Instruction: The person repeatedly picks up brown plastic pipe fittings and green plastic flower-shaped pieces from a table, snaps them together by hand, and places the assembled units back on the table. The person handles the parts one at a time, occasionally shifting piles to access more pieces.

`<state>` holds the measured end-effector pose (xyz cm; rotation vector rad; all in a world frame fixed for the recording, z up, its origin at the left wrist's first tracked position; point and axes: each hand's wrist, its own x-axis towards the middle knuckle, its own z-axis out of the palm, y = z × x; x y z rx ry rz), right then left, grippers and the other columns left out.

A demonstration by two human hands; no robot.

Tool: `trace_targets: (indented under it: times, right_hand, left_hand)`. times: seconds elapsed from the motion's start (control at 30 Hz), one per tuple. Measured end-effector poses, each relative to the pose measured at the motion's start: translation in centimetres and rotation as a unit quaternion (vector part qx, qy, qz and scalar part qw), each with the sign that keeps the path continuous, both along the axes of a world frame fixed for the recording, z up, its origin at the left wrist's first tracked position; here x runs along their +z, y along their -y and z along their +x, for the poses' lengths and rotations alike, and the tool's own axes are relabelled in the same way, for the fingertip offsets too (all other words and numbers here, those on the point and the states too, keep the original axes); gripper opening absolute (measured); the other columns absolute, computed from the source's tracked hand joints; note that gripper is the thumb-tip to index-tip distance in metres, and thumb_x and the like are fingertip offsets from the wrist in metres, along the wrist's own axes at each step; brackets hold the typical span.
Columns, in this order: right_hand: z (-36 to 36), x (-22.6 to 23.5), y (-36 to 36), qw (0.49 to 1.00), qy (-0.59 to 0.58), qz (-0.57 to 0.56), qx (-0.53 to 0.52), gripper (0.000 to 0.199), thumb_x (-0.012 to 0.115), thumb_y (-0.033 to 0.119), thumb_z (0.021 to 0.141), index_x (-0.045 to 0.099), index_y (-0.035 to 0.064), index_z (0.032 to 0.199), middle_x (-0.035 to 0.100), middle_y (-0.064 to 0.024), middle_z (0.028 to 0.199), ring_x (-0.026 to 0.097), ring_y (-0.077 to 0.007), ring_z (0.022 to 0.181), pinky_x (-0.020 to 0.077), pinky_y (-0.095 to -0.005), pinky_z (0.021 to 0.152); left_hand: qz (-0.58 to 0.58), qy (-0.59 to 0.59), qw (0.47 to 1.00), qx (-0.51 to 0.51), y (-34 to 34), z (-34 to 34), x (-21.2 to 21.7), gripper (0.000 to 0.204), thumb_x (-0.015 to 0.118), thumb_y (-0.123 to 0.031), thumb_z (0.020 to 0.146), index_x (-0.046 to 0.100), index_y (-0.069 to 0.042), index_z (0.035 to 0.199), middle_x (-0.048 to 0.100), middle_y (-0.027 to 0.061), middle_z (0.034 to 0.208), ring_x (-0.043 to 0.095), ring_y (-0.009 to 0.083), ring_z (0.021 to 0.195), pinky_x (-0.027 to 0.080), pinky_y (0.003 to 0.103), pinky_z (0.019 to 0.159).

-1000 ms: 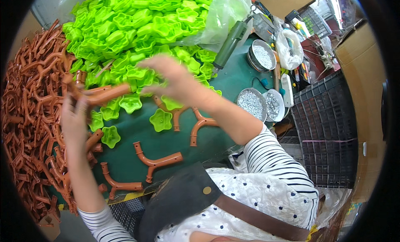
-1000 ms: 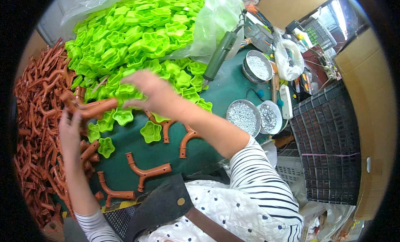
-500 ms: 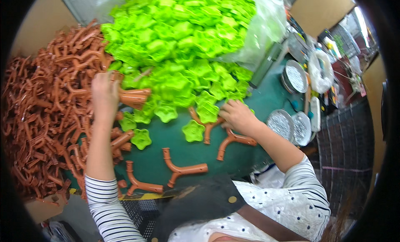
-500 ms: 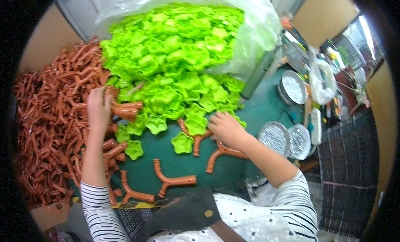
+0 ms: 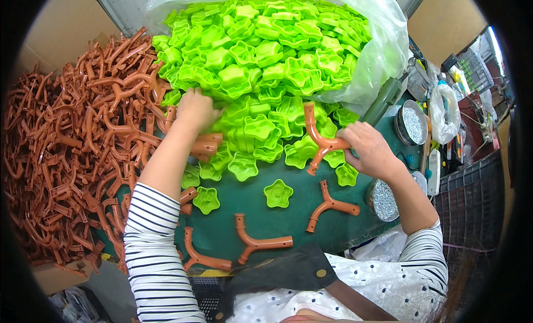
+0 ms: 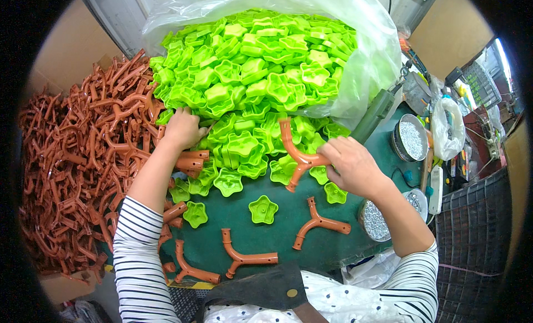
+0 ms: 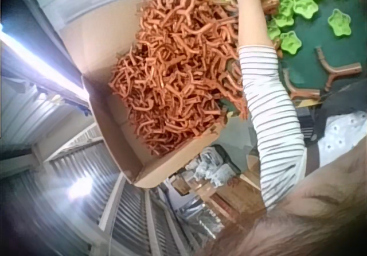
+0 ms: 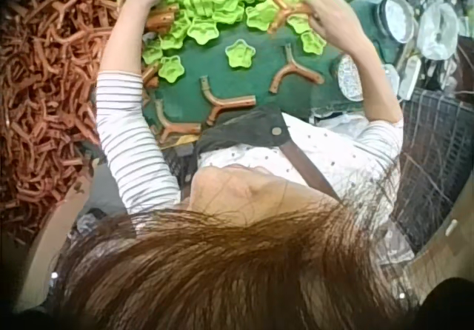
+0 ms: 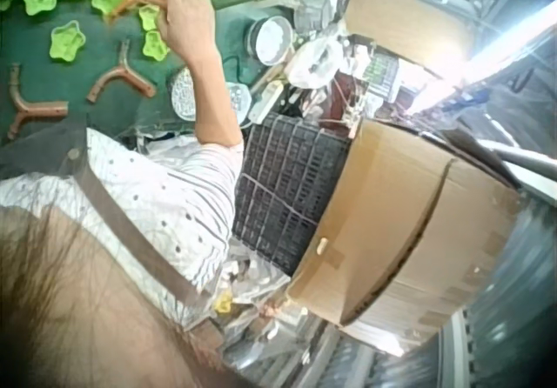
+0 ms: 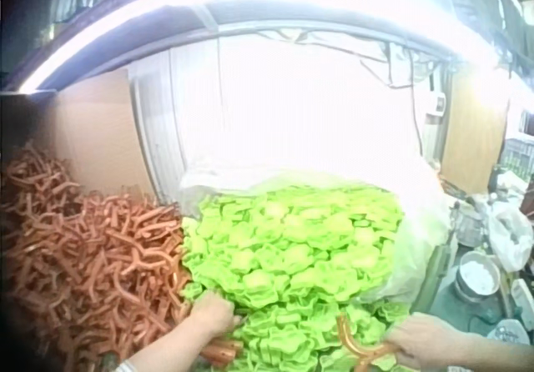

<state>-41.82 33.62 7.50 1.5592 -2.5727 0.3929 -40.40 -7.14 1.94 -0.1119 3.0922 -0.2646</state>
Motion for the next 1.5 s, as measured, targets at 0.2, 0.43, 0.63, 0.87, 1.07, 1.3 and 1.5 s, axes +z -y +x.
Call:
trace_targets:
  times: [0.2, 0.43, 0.63, 0.87, 1.07, 1.3, 1.5]
  right_hand:
    - [-0.3, -2.1, 8.9, 0.965, 0.188, -0.183, -0.002, 0.032, 0.069, 0.011, 0.082, 0.056, 0.0016, 0.11, 0.059, -0.0167, 0.093, 0.059, -0.0346, 0.085, 0.0481, -0.0399, 0.076]
    - [-0.1, -3.2, 14.6, 0.953, 0.172, -0.241, 0.061, 0.031, 0.07, 0.014, 0.085, 0.058, 0.003, 0.111, 0.062, -0.0151, 0.097, 0.062, -0.0329, 0.087, 0.0505, -0.0394, 0.077]
    - [0.4, -3.7, 10.7, 0.915, 0.291, -0.266, -0.086, 0.033, 0.07, 0.014, 0.087, 0.057, 0.0024, 0.116, 0.061, -0.0111, 0.087, 0.058, -0.0204, 0.074, 0.0478, -0.0322, 0.069]
    - [1.6, -4.4, 10.9, 0.902, 0.303, -0.293, -0.096, 0.035, 0.07, 0.014, 0.088, 0.056, 0.0007, 0.118, 0.061, -0.0112, 0.087, 0.057, -0.0182, 0.075, 0.0479, -0.0307, 0.07]
    - [2.4, -3.0, 13.0, 0.924, 0.243, -0.291, -0.048, 0.035, 0.07, 0.01, 0.086, 0.058, 0.0023, 0.118, 0.063, -0.0159, 0.101, 0.063, -0.0327, 0.088, 0.0501, -0.0384, 0.077]
    - [2.2, -2.5, 16.2, 0.91, 0.186, -0.369, 0.015, 0.044, 0.07, 0.005, 0.083, 0.059, 0.004, 0.126, 0.064, -0.0149, 0.122, 0.06, -0.0351, 0.113, 0.0494, -0.0401, 0.096]
    - [3.5, -2.0, 18.9, 0.918, 0.222, -0.32, 0.073, 0.05, 0.074, 0.014, 0.082, 0.058, 0.0035, 0.128, 0.067, -0.0167, 0.116, 0.066, -0.0346, 0.101, 0.0535, -0.0391, 0.086]
  left_hand:
    - [-0.044, 0.035, 0.998, 0.013, -1.8, -1.3, 0.0, 0.045, 0.071, -0.045, 0.08, 0.075, -0.005, 0.1, 0.057, 0.0174, 0.125, 0.049, 0.0328, 0.119, 0.044, 0.044, 0.097]
    - [0.023, -0.101, 0.994, -0.023, -0.2, -0.3, -1.3, 0.034, 0.077, -0.035, 0.076, 0.073, -0.004, 0.088, 0.054, 0.0141, 0.111, 0.051, 0.0326, 0.107, 0.045, 0.044, 0.091]
    - [0.12, -0.231, 0.954, -0.147, 1.8, 1.9, 0.2, 0.027, 0.074, -0.018, 0.075, 0.062, -0.001, 0.091, 0.054, 0.0143, 0.103, 0.052, 0.0339, 0.1, 0.044, 0.043, 0.088]
    - [0.31, -0.368, 0.874, -0.072, 1.9, 2.8, 1.6, 0.019, 0.068, -0.011, 0.085, 0.064, -0.002, 0.101, 0.066, 0.0116, 0.095, 0.061, 0.0277, 0.091, 0.047, 0.037, 0.084]
    - [0.685, -0.264, 0.664, 0.142, 2.8, 3.3, 4.9, 0.019, 0.061, -0.02, 0.098, 0.066, -0.003, 0.105, 0.069, 0.0007, 0.091, 0.059, 0.0048, 0.078, 0.044, 0.02, 0.07]
    - [0.805, -0.181, 0.556, 0.102, 2.4, 6.4, 7.6, 0.021, 0.062, -0.023, 0.098, 0.067, -0.005, 0.107, 0.072, 0.0055, 0.098, 0.067, 0.0114, 0.084, 0.053, 0.025, 0.076]
    - [0.842, -0.198, 0.497, 0.074, -3.2, 9.9, 7.6, 0.024, 0.061, -0.022, 0.099, 0.06, -0.002, 0.113, 0.068, 0.0068, 0.099, 0.068, 0.0151, 0.086, 0.058, 0.029, 0.075]
